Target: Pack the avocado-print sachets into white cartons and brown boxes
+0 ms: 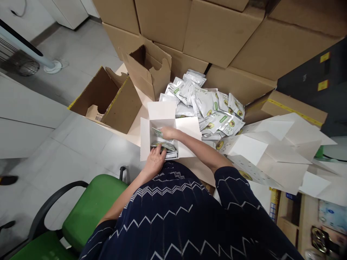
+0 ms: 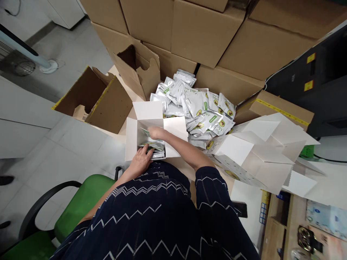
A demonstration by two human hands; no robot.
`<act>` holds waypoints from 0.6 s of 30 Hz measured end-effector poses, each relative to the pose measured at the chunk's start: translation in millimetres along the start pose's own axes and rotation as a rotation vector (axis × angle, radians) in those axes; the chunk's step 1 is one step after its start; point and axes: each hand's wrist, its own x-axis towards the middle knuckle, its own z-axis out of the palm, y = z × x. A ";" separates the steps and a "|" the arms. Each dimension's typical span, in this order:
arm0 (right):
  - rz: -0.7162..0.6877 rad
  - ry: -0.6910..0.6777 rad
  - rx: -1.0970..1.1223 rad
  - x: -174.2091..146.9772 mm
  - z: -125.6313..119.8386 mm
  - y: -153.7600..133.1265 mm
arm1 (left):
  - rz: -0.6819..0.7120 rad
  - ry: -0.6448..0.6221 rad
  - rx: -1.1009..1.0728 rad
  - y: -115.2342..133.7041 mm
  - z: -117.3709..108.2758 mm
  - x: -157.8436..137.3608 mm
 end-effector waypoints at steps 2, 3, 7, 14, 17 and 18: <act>-0.005 -0.067 -0.090 0.7 -3.0 -3.3 | -0.006 0.012 -0.032 -1.7 1.7 -0.7; -0.018 -0.117 -0.149 -0.4 -4.3 -4.9 | -0.009 0.023 -0.047 -2.7 3.0 -1.2; -0.095 -0.263 -0.319 -4.8 -1.3 -9.4 | 0.000 0.070 -0.069 -4.9 7.3 -2.2; -0.166 -0.242 -0.190 -12.7 -1.6 -4.6 | 0.020 0.067 -0.092 -1.1 -2.4 -4.5; -0.230 -0.164 -0.096 -24.1 -7.5 -3.9 | 0.006 0.104 -0.165 -4.1 -10.8 -7.2; -0.225 -0.169 -0.099 -26.8 -6.9 -4.5 | -0.011 0.135 -0.182 -5.9 -13.4 -7.0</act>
